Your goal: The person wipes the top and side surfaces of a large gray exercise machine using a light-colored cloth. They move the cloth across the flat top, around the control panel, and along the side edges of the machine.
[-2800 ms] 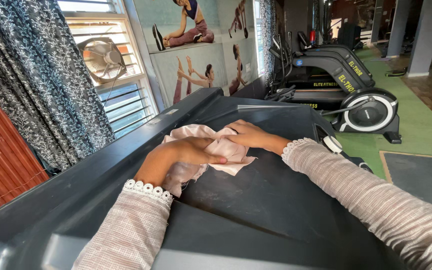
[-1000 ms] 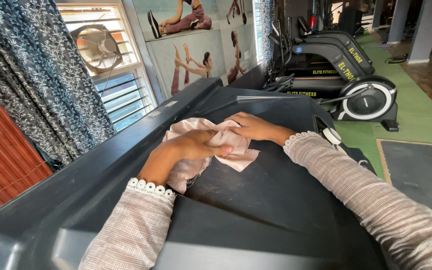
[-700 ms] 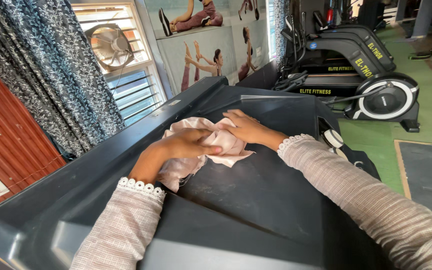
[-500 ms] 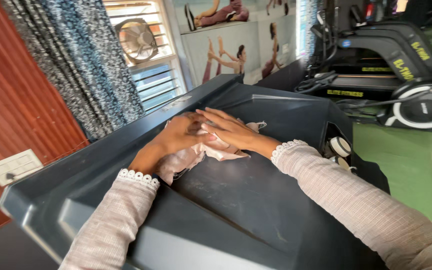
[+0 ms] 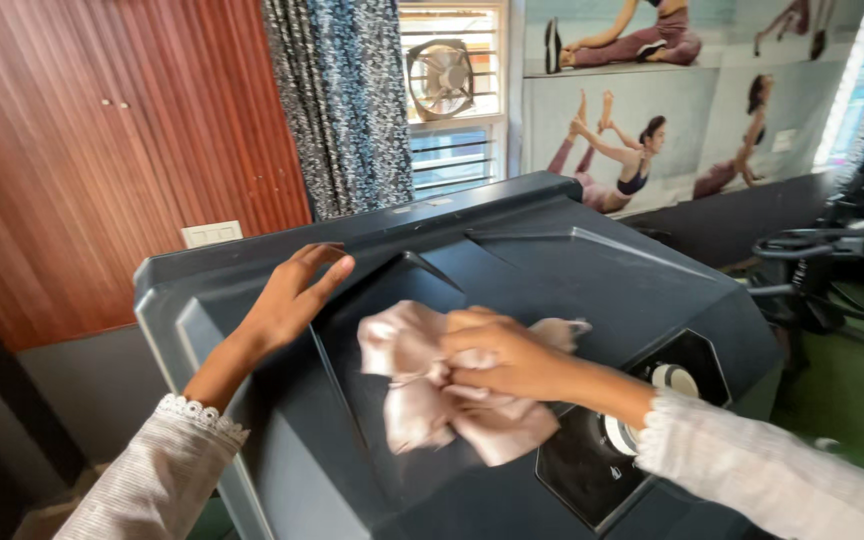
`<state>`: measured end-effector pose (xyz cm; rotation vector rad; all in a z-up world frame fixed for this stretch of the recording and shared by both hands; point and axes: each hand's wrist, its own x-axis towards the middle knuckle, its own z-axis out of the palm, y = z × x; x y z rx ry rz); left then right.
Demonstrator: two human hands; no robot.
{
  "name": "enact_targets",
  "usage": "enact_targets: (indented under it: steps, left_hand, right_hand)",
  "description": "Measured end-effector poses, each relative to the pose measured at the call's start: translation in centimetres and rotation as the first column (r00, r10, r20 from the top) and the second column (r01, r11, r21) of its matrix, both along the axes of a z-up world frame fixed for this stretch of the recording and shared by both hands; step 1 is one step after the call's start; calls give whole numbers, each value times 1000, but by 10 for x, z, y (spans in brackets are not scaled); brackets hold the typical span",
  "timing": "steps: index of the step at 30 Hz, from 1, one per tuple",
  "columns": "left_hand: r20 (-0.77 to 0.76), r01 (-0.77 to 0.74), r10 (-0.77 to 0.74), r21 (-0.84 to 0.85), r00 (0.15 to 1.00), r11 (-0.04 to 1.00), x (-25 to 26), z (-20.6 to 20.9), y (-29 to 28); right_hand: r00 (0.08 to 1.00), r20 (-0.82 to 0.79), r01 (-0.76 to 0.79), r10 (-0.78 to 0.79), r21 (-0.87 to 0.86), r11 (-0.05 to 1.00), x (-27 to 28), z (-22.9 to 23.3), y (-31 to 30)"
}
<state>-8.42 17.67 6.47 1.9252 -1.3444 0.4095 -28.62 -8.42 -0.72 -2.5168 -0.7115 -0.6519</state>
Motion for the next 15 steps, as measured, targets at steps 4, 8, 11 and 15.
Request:
enact_targets:
  steps: [4,8,11,15]
  left_hand:
    - [47,-132,129,78,991,988,-10,-19,5]
    - [191,-247,210,199,959,948,-1,-42,-3]
    - [216,-269,214,274,953,923,4,-48,-8]
    - [193,-305,271,174,943,936,2,-49,-8]
  right_hand:
    - [959,161,229,-234,51,972,-25,1,-125]
    - [664,390,692,-638,2,721,-42,-12,-243]
    - [703,274,660,-656,91,746,-8,-23,-287]
    - [984,-138,176,-117,582,794,78,-29,-246]
